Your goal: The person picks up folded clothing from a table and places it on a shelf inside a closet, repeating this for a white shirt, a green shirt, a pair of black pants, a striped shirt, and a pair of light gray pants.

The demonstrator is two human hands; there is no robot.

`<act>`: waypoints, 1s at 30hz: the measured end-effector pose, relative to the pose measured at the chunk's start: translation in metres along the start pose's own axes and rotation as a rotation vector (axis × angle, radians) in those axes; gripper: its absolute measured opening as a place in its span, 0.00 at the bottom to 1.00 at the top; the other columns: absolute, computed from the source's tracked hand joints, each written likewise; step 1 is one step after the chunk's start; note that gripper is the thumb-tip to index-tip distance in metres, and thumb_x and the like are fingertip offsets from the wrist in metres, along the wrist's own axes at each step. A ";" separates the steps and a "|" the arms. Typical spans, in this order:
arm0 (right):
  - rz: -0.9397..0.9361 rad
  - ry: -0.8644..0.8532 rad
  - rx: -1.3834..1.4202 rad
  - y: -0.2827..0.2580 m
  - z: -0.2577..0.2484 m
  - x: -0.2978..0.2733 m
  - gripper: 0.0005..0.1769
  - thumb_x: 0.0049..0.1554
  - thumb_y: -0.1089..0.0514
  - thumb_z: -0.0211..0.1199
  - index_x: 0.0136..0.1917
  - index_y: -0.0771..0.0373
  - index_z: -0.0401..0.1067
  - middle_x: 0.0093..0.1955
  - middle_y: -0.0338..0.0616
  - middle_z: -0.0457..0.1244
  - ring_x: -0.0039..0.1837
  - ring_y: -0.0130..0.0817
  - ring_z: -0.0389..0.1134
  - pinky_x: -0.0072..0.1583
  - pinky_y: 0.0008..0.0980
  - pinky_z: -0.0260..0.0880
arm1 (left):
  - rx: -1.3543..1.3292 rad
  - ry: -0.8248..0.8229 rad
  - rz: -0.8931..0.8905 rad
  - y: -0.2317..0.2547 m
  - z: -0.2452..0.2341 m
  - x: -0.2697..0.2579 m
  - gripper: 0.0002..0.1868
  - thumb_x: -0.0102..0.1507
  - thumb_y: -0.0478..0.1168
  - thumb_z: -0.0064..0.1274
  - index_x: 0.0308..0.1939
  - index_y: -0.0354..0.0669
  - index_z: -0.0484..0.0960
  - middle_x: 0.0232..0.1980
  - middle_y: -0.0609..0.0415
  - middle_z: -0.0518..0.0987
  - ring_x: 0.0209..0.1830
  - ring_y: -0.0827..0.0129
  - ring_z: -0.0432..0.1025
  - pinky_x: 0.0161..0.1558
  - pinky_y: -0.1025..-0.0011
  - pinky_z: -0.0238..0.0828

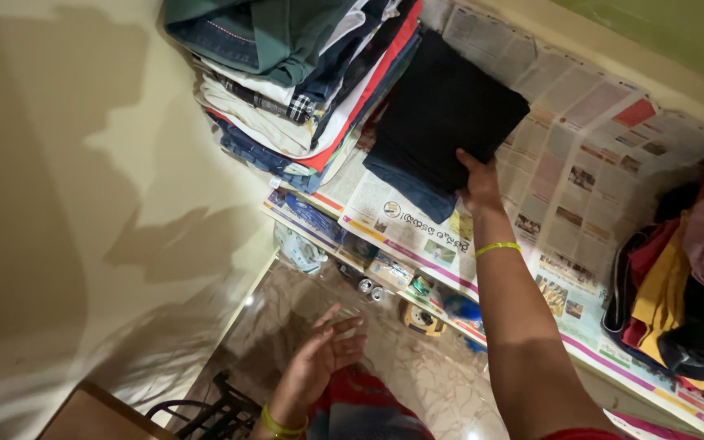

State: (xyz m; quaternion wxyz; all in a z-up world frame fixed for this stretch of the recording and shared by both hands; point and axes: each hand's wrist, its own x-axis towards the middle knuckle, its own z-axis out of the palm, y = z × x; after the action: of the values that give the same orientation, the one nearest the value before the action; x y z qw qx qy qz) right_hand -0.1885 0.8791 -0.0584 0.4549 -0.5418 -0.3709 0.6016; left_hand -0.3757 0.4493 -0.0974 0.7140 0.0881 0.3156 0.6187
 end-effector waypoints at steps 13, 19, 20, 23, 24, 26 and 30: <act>-0.183 -0.069 -0.269 0.034 -0.035 -0.087 0.43 0.56 0.63 0.65 0.79 0.65 0.48 0.78 0.55 0.50 0.76 0.44 0.55 0.69 0.41 0.66 | 0.068 0.224 -0.064 -0.014 -0.012 0.005 0.34 0.62 0.48 0.49 0.71 0.42 0.63 0.63 0.39 0.77 0.58 0.48 0.75 0.60 0.49 0.72; -0.245 -0.259 -0.063 0.054 -0.101 -0.165 0.17 0.60 0.69 0.57 0.63 0.72 0.69 0.57 0.47 0.66 0.59 0.33 0.68 0.64 0.32 0.69 | 0.091 0.309 -0.092 -0.031 -0.028 0.012 0.24 0.64 0.44 0.45 0.63 0.41 0.70 0.57 0.42 0.81 0.56 0.53 0.76 0.60 0.53 0.72; -0.209 -0.244 -0.051 0.057 -0.110 -0.177 0.15 0.61 0.69 0.56 0.62 0.71 0.69 0.55 0.46 0.67 0.57 0.32 0.69 0.63 0.31 0.69 | 0.091 0.307 -0.091 -0.032 -0.026 0.011 0.23 0.65 0.43 0.45 0.63 0.41 0.71 0.57 0.43 0.81 0.55 0.54 0.76 0.59 0.54 0.72; -0.138 -0.217 -0.020 0.072 -0.142 -0.210 0.12 0.63 0.67 0.56 0.60 0.70 0.70 0.52 0.44 0.69 0.53 0.30 0.69 0.59 0.30 0.69 | 0.112 0.285 -0.074 -0.038 -0.013 0.007 0.20 0.66 0.43 0.45 0.61 0.40 0.73 0.55 0.44 0.81 0.52 0.57 0.76 0.56 0.57 0.74; -0.145 -0.216 -0.016 0.079 -0.154 -0.216 0.12 0.64 0.67 0.56 0.60 0.70 0.71 0.51 0.45 0.69 0.51 0.31 0.68 0.57 0.30 0.69 | 0.120 0.273 -0.067 -0.042 -0.008 0.006 0.20 0.66 0.43 0.45 0.60 0.40 0.74 0.55 0.44 0.81 0.51 0.57 0.77 0.55 0.58 0.75; -0.150 -0.206 -0.046 0.095 -0.180 -0.233 0.11 0.65 0.66 0.56 0.60 0.71 0.72 0.51 0.45 0.70 0.50 0.30 0.67 0.55 0.30 0.69 | 0.162 0.253 -0.064 -0.049 0.002 0.002 0.18 0.66 0.41 0.45 0.59 0.39 0.74 0.54 0.45 0.81 0.51 0.59 0.77 0.54 0.59 0.76; -0.150 -0.240 -0.271 0.123 -0.222 -0.269 0.13 0.62 0.64 0.57 0.59 0.68 0.74 0.52 0.44 0.70 0.50 0.30 0.69 0.54 0.30 0.70 | 0.227 0.237 -0.047 -0.065 0.026 -0.008 0.17 0.66 0.40 0.42 0.58 0.39 0.74 0.52 0.44 0.83 0.49 0.59 0.79 0.51 0.62 0.77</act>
State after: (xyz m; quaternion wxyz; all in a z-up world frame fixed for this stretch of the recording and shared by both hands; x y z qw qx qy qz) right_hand 0.0127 0.5752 -0.1203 0.3737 -0.4933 -0.5395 0.5708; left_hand -0.3076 0.4345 -0.1080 0.6715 0.0875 0.4675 0.5683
